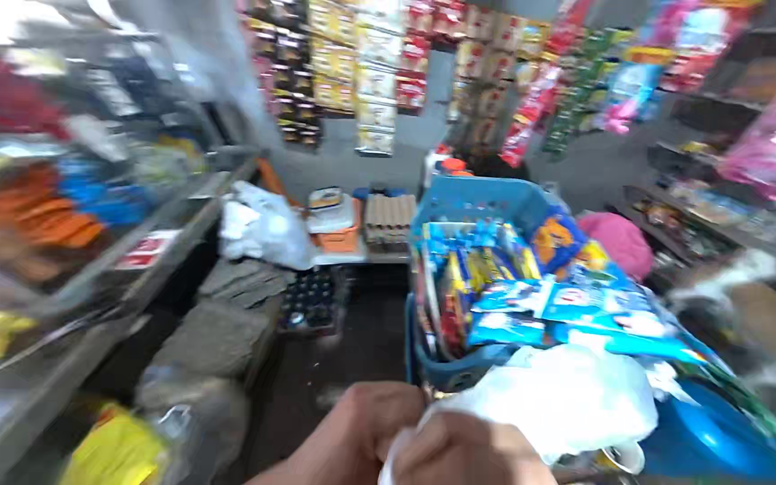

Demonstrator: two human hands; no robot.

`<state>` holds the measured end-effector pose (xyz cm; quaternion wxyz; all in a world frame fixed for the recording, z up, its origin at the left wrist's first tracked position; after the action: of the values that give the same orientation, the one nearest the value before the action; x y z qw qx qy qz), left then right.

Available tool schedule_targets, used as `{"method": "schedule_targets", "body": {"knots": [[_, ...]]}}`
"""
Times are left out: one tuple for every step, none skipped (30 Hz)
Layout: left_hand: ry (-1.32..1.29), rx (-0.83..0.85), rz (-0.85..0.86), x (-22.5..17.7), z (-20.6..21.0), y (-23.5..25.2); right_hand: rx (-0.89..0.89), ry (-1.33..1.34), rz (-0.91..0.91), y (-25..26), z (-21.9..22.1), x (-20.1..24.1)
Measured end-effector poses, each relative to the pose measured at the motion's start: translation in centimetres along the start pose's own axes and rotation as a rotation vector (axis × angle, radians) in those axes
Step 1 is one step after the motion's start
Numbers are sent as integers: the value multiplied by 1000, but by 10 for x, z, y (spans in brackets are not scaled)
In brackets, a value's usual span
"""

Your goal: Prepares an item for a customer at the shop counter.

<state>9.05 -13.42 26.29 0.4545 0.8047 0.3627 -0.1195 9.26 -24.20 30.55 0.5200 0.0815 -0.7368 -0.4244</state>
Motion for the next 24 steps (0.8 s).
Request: {"method": "schedule_targets", "body": {"knots": [[-22,-43,-84,19,-17,-23,-19,82,-8,9,7,-18],[-38,-103,-179,37,-37,-49,-78,128,-30,14,10,-37],[-46,-175,-266,52,-57,-77,-165,107,-66,18,12,-56],[-36,-263,-335,60,-76,-104,-242,20,-96,22,15,-75],[-8,-345,-392,63,-94,-128,-263,-101,-86,26,22,-96],[12,-410,-448,64,-108,-150,-202,-195,-13,31,35,-121],[7,-483,-505,64,-121,-171,-105,-225,95,35,53,-148],[-7,-562,-562,65,-133,-194,4,-180,224,39,74,-176],[-14,-652,-625,67,-146,-218,97,-73,334,42,96,-202],[3,-754,-701,68,-160,-243,176,58,416,47,117,-225],[22,-875,-778,67,-174,-269,238,148,462,53,135,-245],[45,-992,-853,66,-188,-296,262,177,476,63,148,-262],[71,-1085,-903,64,-201,-323,268,167,467,74,159,-278],[116,-1163,-941,60,-215,-348,268,125,432,88,170,-290],[190,-1220,-972,55,-229,-367,273,49,357,103,182,-298],[285,-1248,-994,49,-242,-380,292,-47,248,118,197,-301],[366,-1271,-1014,44,-253,-387,324,-136,126,129,215,-300],[421,-1266,-1036,42,-260,-388,364,-202,1,136,237,-296],[455,-1242,-1056,44,-267,-385,405,-241,-125,139,260,-292],[460,-1206,-1086,51,-272,-381,438,-250,-246,137,280,-289],[434,-1171,-1122,62,-276,-380,455,-247,-367,133,298,-287],[403,-1174,-1117,75,-280,-382,474,-229,-462,128,311,-288],[386,-1203,-1063,85,-284,-386,494,-210,-522,125,321,-291],[397,-1236,-982,90,-289,-392,510,-201,-529,123,325,-299]]}}
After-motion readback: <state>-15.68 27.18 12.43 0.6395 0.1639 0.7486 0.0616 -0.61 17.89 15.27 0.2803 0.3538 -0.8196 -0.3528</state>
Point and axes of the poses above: each hand's wrist, its own y-axis towards the middle knuckle, its own z-axis out of the palm, x = y × z, the point moved 8 cm from there along y, towards the middle knuckle, and after that the axes turned 13 degrees about y, right-handed, at the moved point
